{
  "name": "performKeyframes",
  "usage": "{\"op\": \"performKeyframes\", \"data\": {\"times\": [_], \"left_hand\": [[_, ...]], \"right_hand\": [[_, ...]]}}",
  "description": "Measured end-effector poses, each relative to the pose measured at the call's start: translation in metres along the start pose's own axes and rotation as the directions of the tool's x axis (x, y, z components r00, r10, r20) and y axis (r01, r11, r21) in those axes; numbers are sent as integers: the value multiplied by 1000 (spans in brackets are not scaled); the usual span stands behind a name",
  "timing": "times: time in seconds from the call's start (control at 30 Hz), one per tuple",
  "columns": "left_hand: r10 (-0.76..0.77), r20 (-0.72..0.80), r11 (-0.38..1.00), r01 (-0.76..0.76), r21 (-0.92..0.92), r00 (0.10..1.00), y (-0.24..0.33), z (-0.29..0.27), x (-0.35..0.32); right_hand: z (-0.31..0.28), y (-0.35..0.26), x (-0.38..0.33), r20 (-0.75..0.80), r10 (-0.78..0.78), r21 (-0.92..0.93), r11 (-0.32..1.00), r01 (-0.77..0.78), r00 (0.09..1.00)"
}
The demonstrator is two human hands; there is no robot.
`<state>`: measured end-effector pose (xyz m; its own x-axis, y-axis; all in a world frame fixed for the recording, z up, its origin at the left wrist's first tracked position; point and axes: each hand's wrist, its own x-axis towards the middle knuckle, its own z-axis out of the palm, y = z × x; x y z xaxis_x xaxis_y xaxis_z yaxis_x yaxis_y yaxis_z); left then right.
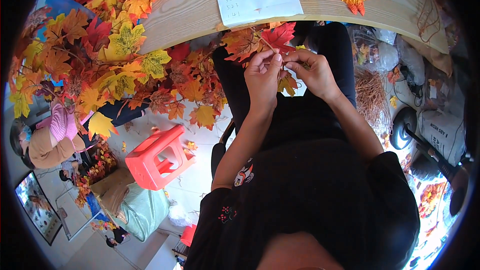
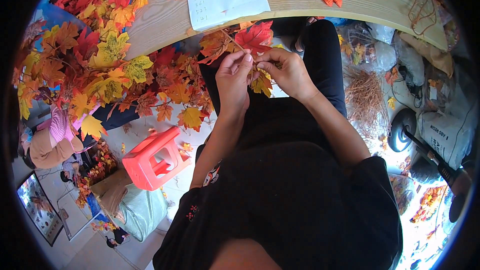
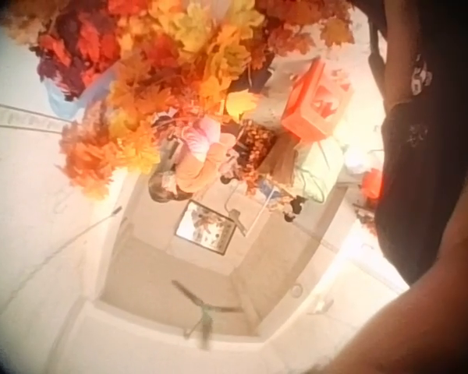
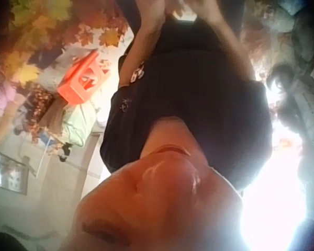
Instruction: The person untangles brown plastic branches from a pile and attaches artificial autumn leaves onto the branch stems by hand.
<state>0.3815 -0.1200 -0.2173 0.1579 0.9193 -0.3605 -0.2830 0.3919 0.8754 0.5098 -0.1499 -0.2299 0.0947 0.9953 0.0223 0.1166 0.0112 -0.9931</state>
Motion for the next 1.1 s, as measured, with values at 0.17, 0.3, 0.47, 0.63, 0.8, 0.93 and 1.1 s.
{"op": "performKeyframes", "data": {"times": [0.17, 0.3, 0.47, 0.63, 0.8, 0.93, 1.1], "left_hand": [[88, 39, 994, -91, 67, 995, -4, -2, 0], [29, 0, 999, -29, -20, 1000, -10, 1, -4], [-39, -46, 997, 36, -68, 998, -1, -2, 1], [32, 1, 999, -32, -43, 999, 0, -1, 0], [53, -3, 996, -53, -65, 999, -2, 2, -1], [102, -6, 992, -102, -72, 995, -2, 4, -2], [220, 23, 976, -220, 6, 975, -6, 1, -1]], "right_hand": [[0, -11, 0, -13, 31, 0, 1000, -31, 999], [0, -14, 0, -59, 121, -42, 991, -123, 991], [-2, -8, -1, -40, 43, -91, 995, -47, 998], [4, -10, -2, -50, -27, -80, 997, 23, 998], [8, -1, -6, -74, 57, 71, 996, -52, 996], [10, 1, -8, -104, 28, 77, 997, -20, 994], [10, -3, -9, -120, 39, 81, 996, -30, 992]]}}
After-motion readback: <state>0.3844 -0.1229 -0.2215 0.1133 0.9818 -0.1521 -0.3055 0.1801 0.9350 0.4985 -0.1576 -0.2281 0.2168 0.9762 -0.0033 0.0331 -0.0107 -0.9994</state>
